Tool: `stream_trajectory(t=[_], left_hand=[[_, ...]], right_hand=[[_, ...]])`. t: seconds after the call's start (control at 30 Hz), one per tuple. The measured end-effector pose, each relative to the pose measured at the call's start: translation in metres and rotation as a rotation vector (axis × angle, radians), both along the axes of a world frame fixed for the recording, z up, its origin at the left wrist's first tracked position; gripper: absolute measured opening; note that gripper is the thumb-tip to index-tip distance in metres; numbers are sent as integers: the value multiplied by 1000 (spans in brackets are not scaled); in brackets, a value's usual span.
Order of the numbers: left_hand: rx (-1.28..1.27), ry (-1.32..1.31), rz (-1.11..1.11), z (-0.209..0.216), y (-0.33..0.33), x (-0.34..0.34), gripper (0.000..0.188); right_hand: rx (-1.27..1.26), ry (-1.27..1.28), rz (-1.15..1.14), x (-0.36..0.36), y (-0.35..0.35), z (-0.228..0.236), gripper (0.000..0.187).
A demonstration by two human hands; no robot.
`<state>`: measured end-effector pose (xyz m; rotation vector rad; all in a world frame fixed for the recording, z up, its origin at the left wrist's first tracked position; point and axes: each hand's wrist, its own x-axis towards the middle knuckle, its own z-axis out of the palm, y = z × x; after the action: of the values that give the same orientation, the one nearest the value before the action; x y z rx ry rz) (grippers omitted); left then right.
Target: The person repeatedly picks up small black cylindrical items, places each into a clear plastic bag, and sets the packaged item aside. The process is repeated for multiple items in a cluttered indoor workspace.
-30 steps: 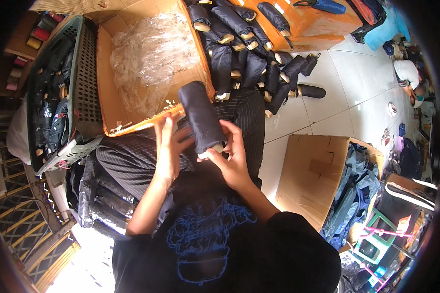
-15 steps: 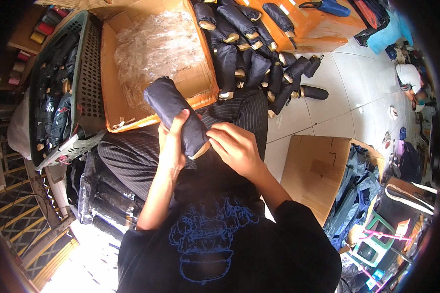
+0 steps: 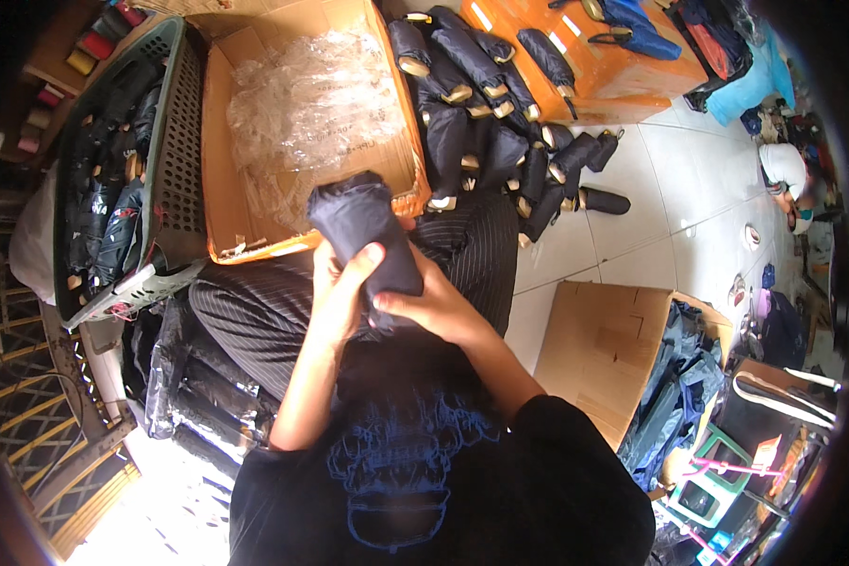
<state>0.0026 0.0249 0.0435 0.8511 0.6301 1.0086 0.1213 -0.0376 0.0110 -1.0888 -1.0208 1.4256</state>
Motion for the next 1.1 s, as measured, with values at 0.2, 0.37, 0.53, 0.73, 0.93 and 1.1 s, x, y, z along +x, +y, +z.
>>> stream_trajectory(t=[0.2, 0.37, 0.53, 0.73, 0.93, 1.1], left_hand=[[-133, -113, 108, -16, 27, -10, 29], [-147, -7, 196, -17, -5, 14, 22], [-104, 89, 78, -11, -20, 22, 22], [-11, 292, -137, -20, 6, 17, 25], [228, 466, -390, -33, 34, 29, 49], [655, 989, -214, -85, 139, 26, 33]], right_hand=[[-157, 679, -179, -23, -14, -35, 65], [-209, 1025, -662, -41, -10, -20, 65], [-174, 959, -636, -36, -21, -14, 55], [-109, 422, -146, 37, -24, -37, 88], [-144, 225, 73, 69, -12, -44, 75], [-319, 430, -172, 64, -22, -57, 52]])
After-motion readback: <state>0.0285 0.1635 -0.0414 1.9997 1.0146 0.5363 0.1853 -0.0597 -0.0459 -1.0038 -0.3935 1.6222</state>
